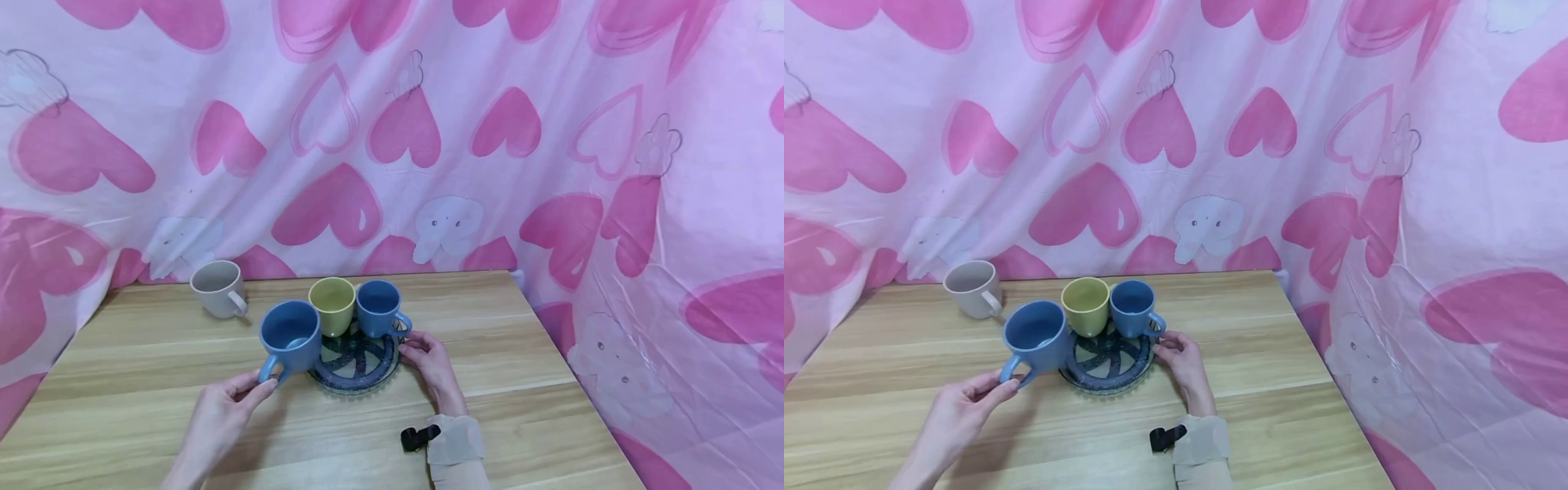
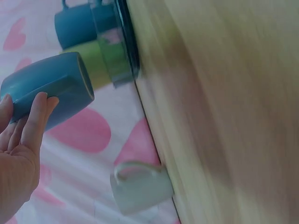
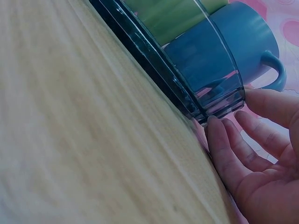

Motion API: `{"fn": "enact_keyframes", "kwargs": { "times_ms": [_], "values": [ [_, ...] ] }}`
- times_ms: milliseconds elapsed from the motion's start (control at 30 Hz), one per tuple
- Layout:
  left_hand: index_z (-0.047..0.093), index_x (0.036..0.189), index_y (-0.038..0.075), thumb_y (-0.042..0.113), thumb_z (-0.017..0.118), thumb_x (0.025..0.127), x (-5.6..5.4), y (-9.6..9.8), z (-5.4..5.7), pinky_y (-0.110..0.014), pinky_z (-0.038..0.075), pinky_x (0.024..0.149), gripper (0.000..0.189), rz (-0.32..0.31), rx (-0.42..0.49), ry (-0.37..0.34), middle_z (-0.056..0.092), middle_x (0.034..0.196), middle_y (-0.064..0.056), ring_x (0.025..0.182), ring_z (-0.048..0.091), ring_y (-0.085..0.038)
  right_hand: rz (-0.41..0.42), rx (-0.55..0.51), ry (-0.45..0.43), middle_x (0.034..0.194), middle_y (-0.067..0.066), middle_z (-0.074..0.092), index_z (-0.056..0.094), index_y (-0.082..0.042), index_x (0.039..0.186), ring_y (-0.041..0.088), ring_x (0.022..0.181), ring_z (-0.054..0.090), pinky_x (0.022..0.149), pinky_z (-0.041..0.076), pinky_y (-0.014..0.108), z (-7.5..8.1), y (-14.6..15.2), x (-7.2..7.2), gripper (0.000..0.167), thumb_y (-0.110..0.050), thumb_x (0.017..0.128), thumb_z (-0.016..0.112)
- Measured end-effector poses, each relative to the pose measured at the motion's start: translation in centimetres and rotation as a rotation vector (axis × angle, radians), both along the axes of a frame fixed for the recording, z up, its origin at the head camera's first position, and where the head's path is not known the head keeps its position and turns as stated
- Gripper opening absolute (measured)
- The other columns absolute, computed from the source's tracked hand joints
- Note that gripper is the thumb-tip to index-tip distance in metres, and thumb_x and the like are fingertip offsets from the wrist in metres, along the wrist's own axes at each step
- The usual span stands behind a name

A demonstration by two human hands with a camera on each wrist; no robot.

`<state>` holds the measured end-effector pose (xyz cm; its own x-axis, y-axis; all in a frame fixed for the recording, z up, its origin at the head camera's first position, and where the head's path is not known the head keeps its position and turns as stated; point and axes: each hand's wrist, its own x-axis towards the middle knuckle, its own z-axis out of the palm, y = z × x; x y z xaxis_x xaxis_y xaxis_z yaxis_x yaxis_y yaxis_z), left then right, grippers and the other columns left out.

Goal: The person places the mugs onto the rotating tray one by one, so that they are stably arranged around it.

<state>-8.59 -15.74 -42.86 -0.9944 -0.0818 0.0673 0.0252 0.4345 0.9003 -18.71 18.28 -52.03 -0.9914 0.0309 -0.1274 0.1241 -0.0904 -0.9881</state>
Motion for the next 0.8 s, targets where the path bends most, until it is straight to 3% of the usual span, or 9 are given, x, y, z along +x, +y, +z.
{"fn": "enact_keyframes", "kwargs": {
  "times_ms": [300, 400, 500, 800],
  "values": [
    [0.076, 0.105, 0.007, 0.018, 0.075, 0.088, -0.9, 2.4, -0.8, -0.020, 0.052, 0.076, 0.021, -0.085, 0.041, -0.047, 0.074, 0.099, -0.002, 0.092, 0.063, -0.006, 0.010, 0.011, -0.005, 0.109, 0.021, 0.062, 0.055, 0.009, 0.126, 0.022, 0.094, 0.063, 0.086, 0.056, 0.038, 0.1, 0.1, -0.1, 0.040, 0.001, 0.089, 0.068],
    [0.077, 0.104, 0.009, 0.018, 0.075, 0.087, -1.3, 3.0, -0.8, -0.020, 0.046, 0.061, 0.019, -0.109, 0.026, -0.087, 0.074, 0.096, -0.001, 0.078, 0.059, -0.007, 0.007, 0.010, -0.006, 0.106, 0.018, 0.062, 0.056, 0.009, 0.125, 0.021, 0.093, 0.063, 0.084, 0.056, 0.036, 0.1, 0.0, -0.1, 0.040, 0.001, 0.088, 0.069],
    [0.078, 0.103, 0.012, 0.017, 0.075, 0.087, -1.7, 3.4, -0.9, -0.023, 0.033, 0.049, 0.017, -0.130, 0.004, -0.121, 0.073, 0.090, 0.001, 0.064, 0.046, -0.011, 0.008, 0.006, -0.005, 0.104, 0.015, 0.063, 0.057, 0.008, 0.124, 0.021, 0.092, 0.063, 0.084, 0.056, 0.035, 0.0, -0.1, -0.1, 0.039, 0.001, 0.087, 0.069],
    [0.078, 0.100, 0.013, 0.018, 0.076, 0.086, -2.6, 5.0, -2.0, -0.020, 0.039, 0.048, 0.015, -0.296, -0.009, -0.021, 0.069, 0.081, 0.003, 0.064, 0.049, -0.007, -0.015, 0.005, -0.011, 0.104, 0.016, 0.062, 0.058, 0.008, 0.123, 0.020, 0.092, 0.063, 0.082, 0.057, 0.034, -0.2, -0.1, -0.2, 0.038, 0.003, 0.087, 0.069]
  ]
}}
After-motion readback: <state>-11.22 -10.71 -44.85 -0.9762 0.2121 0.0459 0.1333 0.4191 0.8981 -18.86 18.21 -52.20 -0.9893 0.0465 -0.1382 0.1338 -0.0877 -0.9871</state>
